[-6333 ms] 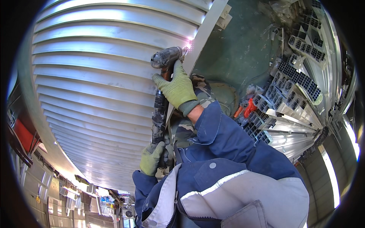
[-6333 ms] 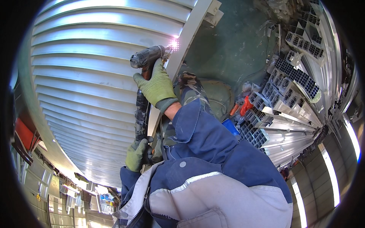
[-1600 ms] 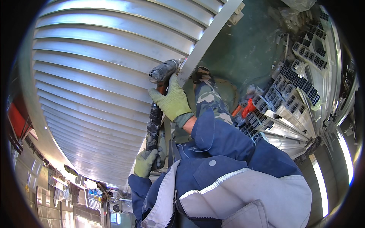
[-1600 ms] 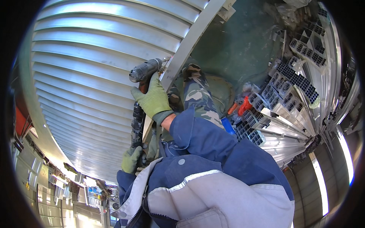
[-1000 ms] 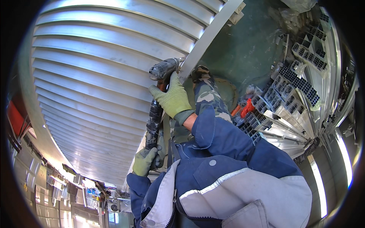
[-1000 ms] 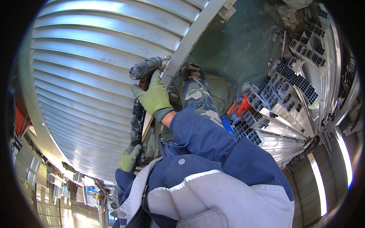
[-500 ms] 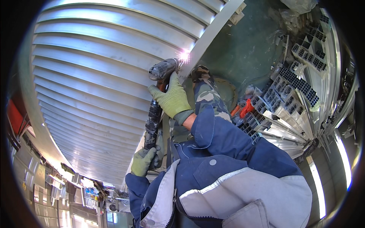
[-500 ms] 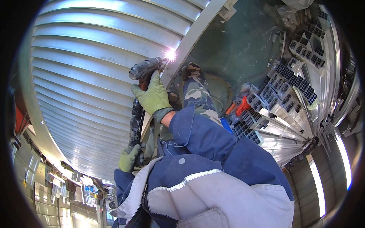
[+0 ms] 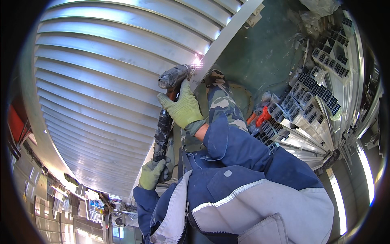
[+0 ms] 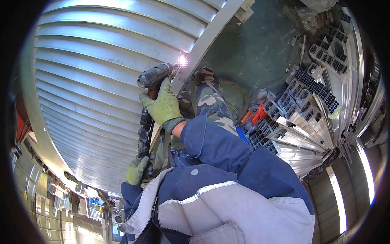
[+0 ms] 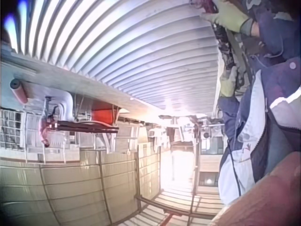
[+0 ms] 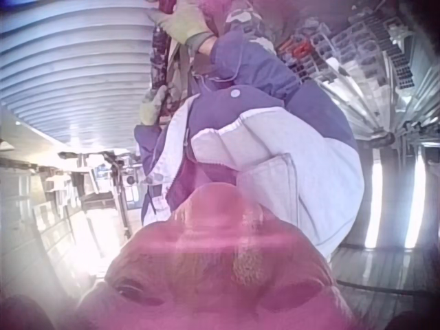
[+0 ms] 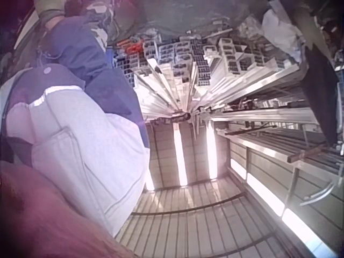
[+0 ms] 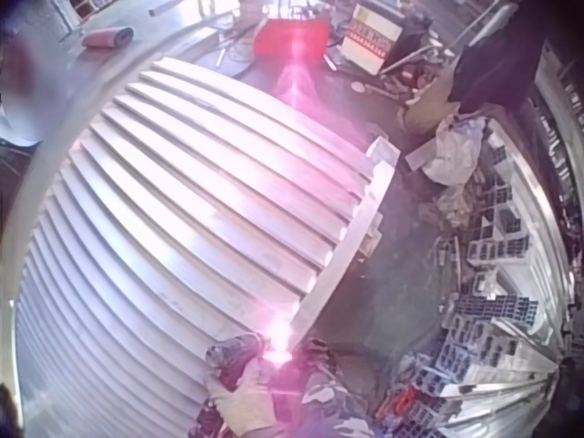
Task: The person positions a metal panel against a curved ribbed structure and then uses a handheld welding tool to join the panel to the structure. The person continues welding along the seam for an extended period.
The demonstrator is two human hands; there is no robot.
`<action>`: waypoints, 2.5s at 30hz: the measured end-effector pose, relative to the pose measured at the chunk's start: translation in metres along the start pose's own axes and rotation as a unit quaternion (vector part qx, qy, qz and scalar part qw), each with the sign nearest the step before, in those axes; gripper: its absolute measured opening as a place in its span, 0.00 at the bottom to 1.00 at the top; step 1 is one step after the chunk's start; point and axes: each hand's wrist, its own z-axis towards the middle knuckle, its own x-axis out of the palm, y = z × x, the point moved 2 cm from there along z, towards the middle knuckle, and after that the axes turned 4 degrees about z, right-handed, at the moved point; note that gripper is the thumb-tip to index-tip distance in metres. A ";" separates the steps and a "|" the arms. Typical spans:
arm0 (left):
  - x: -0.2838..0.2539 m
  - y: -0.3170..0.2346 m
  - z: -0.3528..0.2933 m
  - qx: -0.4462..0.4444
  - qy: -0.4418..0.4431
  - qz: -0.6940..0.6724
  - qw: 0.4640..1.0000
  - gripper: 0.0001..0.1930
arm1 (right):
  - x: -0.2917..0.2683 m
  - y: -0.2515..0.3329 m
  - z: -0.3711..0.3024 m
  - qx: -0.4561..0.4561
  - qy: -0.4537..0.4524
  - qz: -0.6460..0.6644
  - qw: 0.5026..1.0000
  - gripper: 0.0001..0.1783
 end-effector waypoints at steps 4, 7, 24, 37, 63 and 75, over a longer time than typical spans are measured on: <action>-0.002 0.005 -0.001 -0.005 -0.008 0.006 1.000 0.17 | 0.002 -0.002 -0.002 0.000 -0.004 -0.007 1.000 0.58; -0.004 0.007 -0.001 -0.009 -0.010 0.007 1.000 0.18 | 0.002 0.003 -0.005 0.005 -0.002 -0.009 1.000 0.58; -0.014 0.024 -0.006 -0.015 0.002 0.004 1.000 0.18 | 0.016 -0.010 -0.013 -0.009 0.005 0.007 1.000 0.58; -0.030 0.072 0.008 0.057 -0.004 -0.020 0.998 0.19 | 0.034 -0.008 -0.040 -0.027 -0.010 0.027 0.999 0.56; -0.047 0.084 0.028 0.040 0.028 0.006 0.999 0.25 | 0.048 -0.032 -0.035 -0.029 -0.047 -0.027 0.998 0.49; -0.042 0.073 0.029 0.034 0.027 0.010 0.999 0.24 | 0.047 -0.038 -0.025 -0.024 -0.040 -0.007 0.999 0.47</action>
